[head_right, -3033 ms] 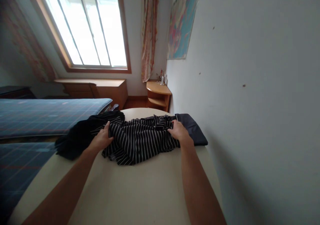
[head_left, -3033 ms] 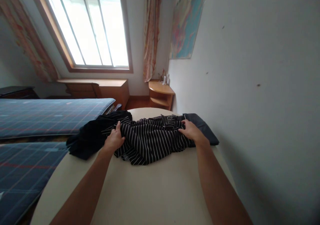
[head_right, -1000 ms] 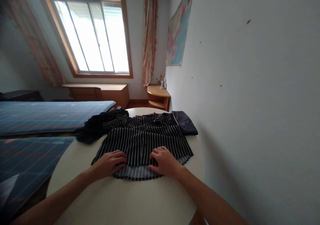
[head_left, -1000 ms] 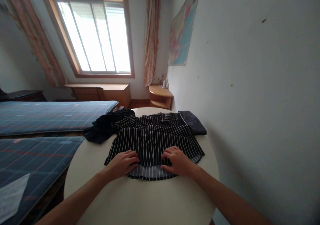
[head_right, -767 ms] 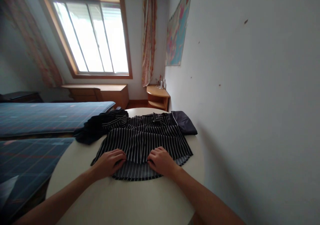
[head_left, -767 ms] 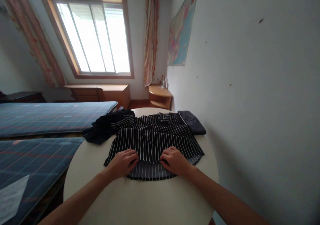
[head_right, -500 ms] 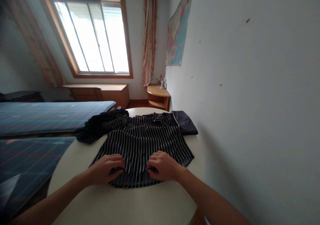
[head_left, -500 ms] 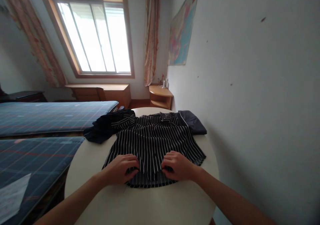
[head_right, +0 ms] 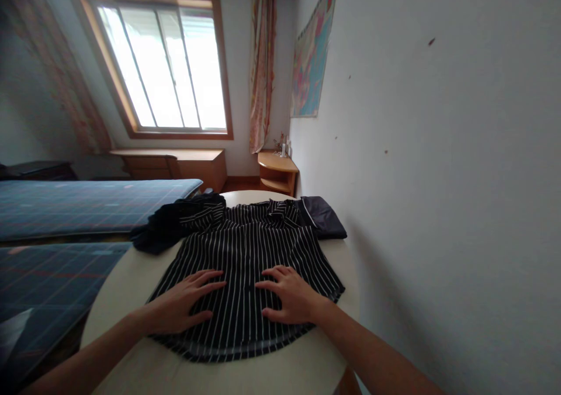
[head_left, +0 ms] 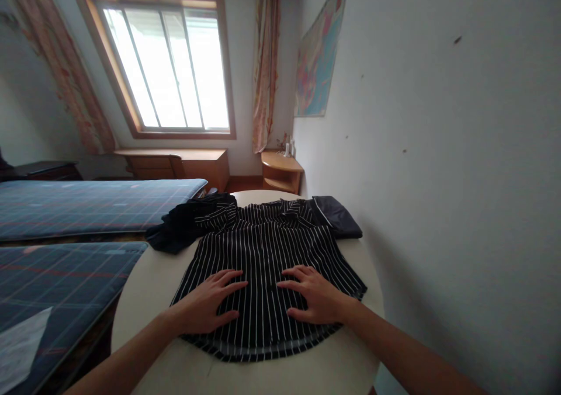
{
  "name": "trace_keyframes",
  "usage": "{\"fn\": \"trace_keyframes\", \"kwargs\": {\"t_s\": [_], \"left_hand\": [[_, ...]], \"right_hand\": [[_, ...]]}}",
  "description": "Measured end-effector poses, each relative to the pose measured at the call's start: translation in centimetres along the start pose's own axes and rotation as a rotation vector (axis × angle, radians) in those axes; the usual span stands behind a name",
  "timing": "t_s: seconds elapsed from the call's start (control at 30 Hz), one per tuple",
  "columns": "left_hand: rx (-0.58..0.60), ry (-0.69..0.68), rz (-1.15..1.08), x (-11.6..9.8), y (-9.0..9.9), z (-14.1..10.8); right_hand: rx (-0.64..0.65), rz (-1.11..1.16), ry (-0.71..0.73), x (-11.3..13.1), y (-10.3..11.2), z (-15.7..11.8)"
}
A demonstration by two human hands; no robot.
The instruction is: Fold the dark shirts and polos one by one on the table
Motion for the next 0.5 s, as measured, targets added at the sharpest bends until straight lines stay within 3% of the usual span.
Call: {"fn": "trace_keyframes", "kwargs": {"t_s": [0.17,0.3,0.4,0.5], "left_hand": [[-0.057,0.105,-0.004,1.0,2.1,1.1],[-0.237,0.116,0.042,2.8,2.5,2.7],[-0.227,0.186,0.05,4.6,1.4,3.7],[-0.212,0.258,0.024,5.7,1.6,4.4]], "right_hand": [[0.03,0.104,0.143,2.7,0.5,1.1],[-0.058,0.006,0.09,0.9,1.6,1.8],[-0.036,-0.033,0.016,-0.7,0.9,1.5],[-0.012,-0.041,-0.001,-1.1,0.6,1.4]]}}
Point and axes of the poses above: each hand's wrist, its own z-axis towards the middle knuckle, its own y-axis out of the back of the hand, x = y × z, the point moved 10 cm from there along z, towards the middle knuckle, and after that the axes turned 13 degrees about y, right-handed, at the moved point
